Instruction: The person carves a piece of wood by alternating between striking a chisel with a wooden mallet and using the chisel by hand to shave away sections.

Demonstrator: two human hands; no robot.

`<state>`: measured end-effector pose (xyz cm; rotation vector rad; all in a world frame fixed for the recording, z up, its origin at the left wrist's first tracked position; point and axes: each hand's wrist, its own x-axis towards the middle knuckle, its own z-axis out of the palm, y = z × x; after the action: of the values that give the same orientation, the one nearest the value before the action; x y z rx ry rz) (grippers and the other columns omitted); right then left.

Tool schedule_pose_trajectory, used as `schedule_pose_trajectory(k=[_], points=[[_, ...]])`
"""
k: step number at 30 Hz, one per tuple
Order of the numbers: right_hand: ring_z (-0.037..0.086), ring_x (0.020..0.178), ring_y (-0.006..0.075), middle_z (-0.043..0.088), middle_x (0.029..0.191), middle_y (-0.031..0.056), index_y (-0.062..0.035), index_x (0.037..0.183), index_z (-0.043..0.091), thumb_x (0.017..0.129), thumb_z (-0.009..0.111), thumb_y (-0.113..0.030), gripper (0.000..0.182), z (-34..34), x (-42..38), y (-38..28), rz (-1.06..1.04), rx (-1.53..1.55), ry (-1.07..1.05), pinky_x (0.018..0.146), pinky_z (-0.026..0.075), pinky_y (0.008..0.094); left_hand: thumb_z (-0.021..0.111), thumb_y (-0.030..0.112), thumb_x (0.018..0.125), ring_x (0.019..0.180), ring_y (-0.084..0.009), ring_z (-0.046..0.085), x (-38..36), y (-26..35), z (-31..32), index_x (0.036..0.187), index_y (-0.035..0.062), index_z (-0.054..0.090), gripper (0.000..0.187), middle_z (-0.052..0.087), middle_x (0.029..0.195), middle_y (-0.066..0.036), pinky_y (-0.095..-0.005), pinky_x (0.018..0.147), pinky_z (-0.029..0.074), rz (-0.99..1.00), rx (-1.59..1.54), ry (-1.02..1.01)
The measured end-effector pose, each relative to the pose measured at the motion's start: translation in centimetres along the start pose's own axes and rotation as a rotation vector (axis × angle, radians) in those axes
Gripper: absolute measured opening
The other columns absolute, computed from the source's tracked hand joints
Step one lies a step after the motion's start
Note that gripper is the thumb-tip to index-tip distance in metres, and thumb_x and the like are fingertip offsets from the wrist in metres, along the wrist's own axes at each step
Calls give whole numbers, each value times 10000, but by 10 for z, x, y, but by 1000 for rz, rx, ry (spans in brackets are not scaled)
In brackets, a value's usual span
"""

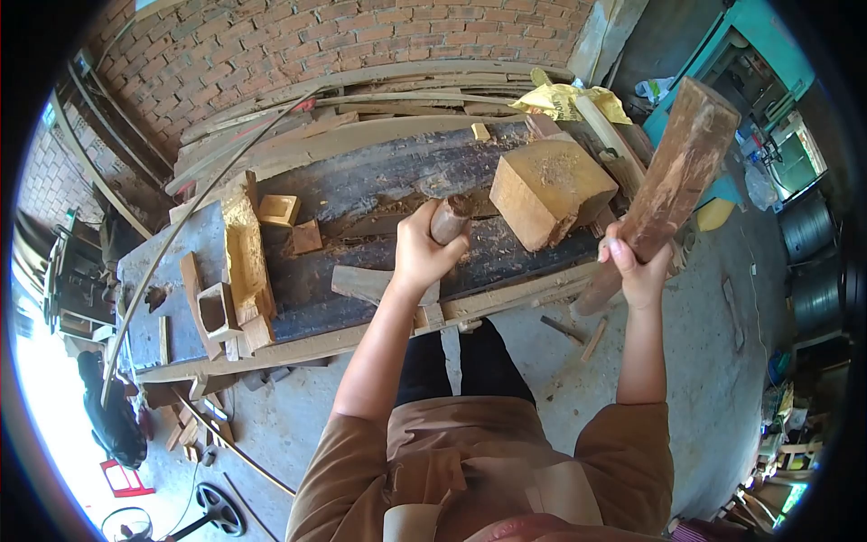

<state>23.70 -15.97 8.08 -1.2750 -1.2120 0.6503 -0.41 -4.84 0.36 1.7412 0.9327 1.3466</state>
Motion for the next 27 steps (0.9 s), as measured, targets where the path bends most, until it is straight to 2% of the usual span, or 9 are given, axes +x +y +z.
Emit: schedule_pose_trajectory(k=[2, 3, 5, 7, 9, 13, 15, 17, 27], points=[[518, 594, 99, 550, 695, 41, -1, 845, 525, 712, 649, -19, 183, 7, -3, 11, -171, -50, -93, 546, 430, 242, 638, 80, 664, 606, -84, 467, 3, -2, -1, 770, 12, 565, 145, 543, 638, -38, -256, 568, 418, 4, 39, 21], [518, 594, 99, 550, 695, 41, -1, 845, 525, 712, 649, -19, 183, 9, -6, 14, -154, -50, -101, 546, 430, 242, 642, 85, 679, 605, -75, 471, 4, -7, -3, 776, 16, 569, 140, 551, 642, -23, -248, 560, 417, 21, -2, 8], [519, 595, 101, 548, 700, 41, -9, 811, 514, 704, 652, -9, 174, 16, -11, 20, -265, -291, -33, 545, 437, 246, 649, 102, 709, 608, -67, 487, 7, -1, -10, 767, 12, 563, 137, 564, 649, -16, -238, 558, 419, -28, -53, -12], [520, 594, 105, 543, 696, 43, -14, 809, 506, 711, 646, -12, 171, 27, -18, 23, -242, -248, -41, 549, 446, 248, 651, 111, 734, 571, -70, 501, 8, -7, -20, 733, 17, 546, 141, 562, 634, -15, -227, 522, 413, 15, -79, -46], [517, 595, 103, 541, 695, 42, -14, 836, 502, 715, 646, -18, 188, 33, -23, 30, -120, -69, -40, 548, 443, 246, 666, 114, 688, 547, -82, 481, 9, -3, -28, 686, 24, 546, 151, 545, 590, -25, -245, 513, 403, -31, -223, -13], [542, 600, 108, 557, 736, 41, -16, 896, 489, 722, 668, -22, 249, 32, -26, 41, 67, 161, -54, 556, 452, 248, 673, 106, 692, 553, -70, 470, 5, 1, -34, 652, 34, 521, 174, 534, 601, -4, -231, 508, 386, -35, -305, 35], [537, 574, 119, 552, 728, 46, -18, 894, 481, 733, 651, -14, 234, 33, -25, 43, 67, 183, -46, 540, 452, 257, 674, 106, 694, 545, -68, 464, 3, 0, -36, 643, 38, 516, 180, 529, 594, 4, -227, 504, 379, -27, -287, 28], [517, 573, 129, 541, 739, 50, -10, 891, 503, 775, 609, -91, 177, 33, -25, 44, 72, 157, -27, 540, 430, 266, 675, 107, 696, 547, -68, 465, 1, 1, -37, 638, 42, 519, 178, 530, 592, 2, -224, 507, 378, -15, -306, 35], [531, 553, 112, 554, 697, 38, -20, 827, 512, 745, 652, -59, 167, 44, -20, 41, 59, 217, -82, 516, 436, 247, 678, 104, 695, 544, -73, 472, -5, 2, -35, 638, 43, 525, 174, 533, 590, -4, -228, 508, 383, -12, -350, 17]])
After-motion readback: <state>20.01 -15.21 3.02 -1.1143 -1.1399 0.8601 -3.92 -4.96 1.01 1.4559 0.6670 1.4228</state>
